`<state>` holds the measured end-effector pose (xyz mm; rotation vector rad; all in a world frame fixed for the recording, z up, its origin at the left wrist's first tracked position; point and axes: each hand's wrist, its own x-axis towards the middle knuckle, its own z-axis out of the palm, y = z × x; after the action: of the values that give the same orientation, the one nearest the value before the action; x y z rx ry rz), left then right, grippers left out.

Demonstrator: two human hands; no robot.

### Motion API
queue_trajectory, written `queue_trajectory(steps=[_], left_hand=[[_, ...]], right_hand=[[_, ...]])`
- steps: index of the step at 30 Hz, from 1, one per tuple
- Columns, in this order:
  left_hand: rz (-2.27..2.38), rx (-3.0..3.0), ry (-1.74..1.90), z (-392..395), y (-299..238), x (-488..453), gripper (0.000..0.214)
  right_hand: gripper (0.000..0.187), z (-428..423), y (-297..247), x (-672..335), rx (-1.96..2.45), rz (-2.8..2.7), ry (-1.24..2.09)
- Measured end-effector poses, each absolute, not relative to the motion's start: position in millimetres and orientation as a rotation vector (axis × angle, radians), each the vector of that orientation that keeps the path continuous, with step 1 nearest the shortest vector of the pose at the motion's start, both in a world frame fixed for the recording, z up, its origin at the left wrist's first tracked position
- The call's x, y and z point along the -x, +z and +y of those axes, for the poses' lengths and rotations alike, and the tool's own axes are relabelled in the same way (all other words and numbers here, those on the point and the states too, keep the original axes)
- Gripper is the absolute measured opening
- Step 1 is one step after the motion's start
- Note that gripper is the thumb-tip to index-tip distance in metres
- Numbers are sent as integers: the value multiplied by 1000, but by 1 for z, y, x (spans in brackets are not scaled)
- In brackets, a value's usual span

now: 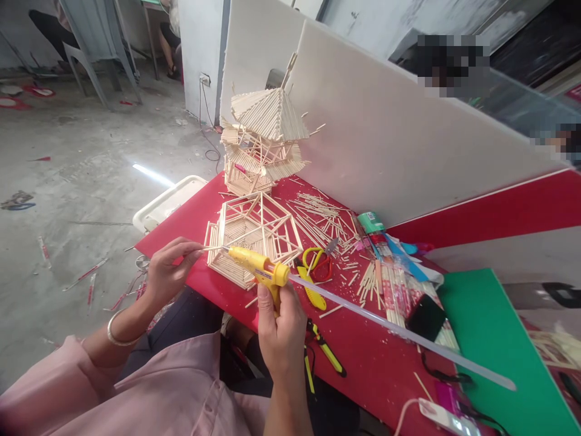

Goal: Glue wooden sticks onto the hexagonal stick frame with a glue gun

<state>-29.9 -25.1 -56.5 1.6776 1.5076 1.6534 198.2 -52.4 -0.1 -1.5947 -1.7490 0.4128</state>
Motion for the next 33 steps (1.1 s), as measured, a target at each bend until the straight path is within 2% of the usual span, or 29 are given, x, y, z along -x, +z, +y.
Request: queue_trajectory(steps=[33], left_hand=[[1499,-1723,1725,-23,-61,30,11]], right_hand=[[40,-55,2,-197,1580,-1761,392]])
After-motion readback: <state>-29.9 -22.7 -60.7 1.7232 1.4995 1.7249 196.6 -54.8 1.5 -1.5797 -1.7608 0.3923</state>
